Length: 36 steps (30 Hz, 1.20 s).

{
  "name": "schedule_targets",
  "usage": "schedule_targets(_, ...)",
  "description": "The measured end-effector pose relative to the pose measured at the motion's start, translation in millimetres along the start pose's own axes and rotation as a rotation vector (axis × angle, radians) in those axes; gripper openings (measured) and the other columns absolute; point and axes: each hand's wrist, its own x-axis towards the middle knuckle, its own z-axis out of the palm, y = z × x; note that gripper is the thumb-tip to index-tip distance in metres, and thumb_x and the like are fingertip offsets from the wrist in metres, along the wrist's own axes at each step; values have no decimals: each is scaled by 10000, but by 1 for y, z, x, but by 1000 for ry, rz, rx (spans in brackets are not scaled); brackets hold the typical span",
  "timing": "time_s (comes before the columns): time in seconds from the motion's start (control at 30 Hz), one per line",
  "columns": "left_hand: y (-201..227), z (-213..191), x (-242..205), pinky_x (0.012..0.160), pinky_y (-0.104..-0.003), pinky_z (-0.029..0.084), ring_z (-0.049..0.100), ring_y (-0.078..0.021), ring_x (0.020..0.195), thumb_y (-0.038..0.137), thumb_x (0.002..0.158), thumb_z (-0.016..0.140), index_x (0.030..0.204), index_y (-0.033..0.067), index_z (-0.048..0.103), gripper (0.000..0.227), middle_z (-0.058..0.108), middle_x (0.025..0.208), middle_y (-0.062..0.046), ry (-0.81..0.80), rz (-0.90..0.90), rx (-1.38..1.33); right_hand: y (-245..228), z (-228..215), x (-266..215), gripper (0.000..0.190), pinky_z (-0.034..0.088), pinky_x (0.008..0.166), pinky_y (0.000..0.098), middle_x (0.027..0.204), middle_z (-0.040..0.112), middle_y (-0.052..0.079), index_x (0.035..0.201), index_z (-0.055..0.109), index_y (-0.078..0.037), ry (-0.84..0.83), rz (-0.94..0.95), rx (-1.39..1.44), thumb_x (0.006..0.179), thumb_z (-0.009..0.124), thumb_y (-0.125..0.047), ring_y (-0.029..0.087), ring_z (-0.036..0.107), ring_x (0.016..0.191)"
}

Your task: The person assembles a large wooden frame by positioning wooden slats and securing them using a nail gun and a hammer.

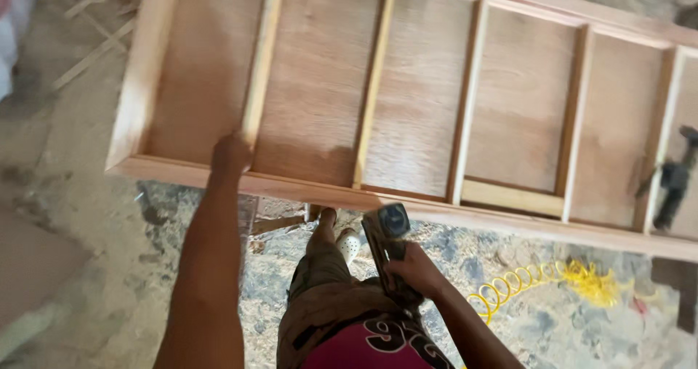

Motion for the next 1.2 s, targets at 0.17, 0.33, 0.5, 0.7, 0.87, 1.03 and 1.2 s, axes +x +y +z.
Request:
schedule_targets(0.17, 14, 0, 4, 910, -507, 572, 701, -442, 1055, 126, 871, 674, 1109, 14, 715, 266, 719, 1122, -265, 43, -1, 84, 46, -22, -46, 246, 561, 518, 364, 661, 715, 137, 986, 659, 91, 130, 21, -20, 751, 697, 28, 235, 697, 533)
schedule_targets(0.33, -5, -2, -10, 933, -514, 554, 678, -446, 1084, 136, 878, 669, 1145, 14, 692, 295, 697, 1155, -268, 62, -71, 45, 61, -36, -44, 266, 589, 585, 354, 721, 728, 113, 1005, 657, 42, 252, -68, -47, 758, 729, -25, 217, 711, 613)
schedule_targets(0.5, 36, 23, -4, 957, -520, 535, 655, -451, 1112, 147, 884, 665, 1181, 14, 669, 325, 676, 1187, -271, 10, -36, 14, 30, -35, -18, 325, 594, 619, 451, 793, 749, 177, 1070, 675, 18, 533, -230, -399, 843, 757, -199, 284, 737, 693)
schedule_targets(0.7, 151, 62, 25, 986, -528, 512, 627, -456, 1147, 159, 892, 660, 1224, 14, 641, 363, 650, 1226, -274, -69, 115, -31, -45, -59, 46, 875, 626, 692, 463, 1182, 663, 240, 1590, 206, -18, 604, -82, -934, 926, 605, -425, 339, 731, 812)
schedule_targets(0.87, 186, 65, 34, 1009, -535, 494, 604, -461, 1176, 170, 899, 655, 1261, 14, 618, 395, 628, 1259, -277, -99, 179, -30, -40, -64, 100, 808, 601, 800, 485, 1349, 565, 299, 1617, 139, 20, 532, 34, -1196, 989, 547, -284, 381, 653, 1097)
schedule_targets(1.03, 237, 54, 32, 1033, -541, 475, 581, -465, 1205, 180, 905, 651, 1297, 14, 595, 429, 606, 1292, -279, -106, 180, -67, 7, -50, 135, 799, 574, 907, 470, 1377, 580, 278, 1556, 279, 64, 741, -169, -1283, 915, 615, -273, 385, 618, 1192)
schedule_targets(1.2, 280, 58, 19, 1057, -548, 456, 558, -470, 1233, 191, 912, 646, 1333, 14, 572, 462, 585, 1324, -282, -77, 261, -108, 9, -87, 107, 710, 554, 868, 492, 1292, 622, 235, 1386, 528, -18, 714, -354, -862, 812, 754, -370, 394, 619, 1143)
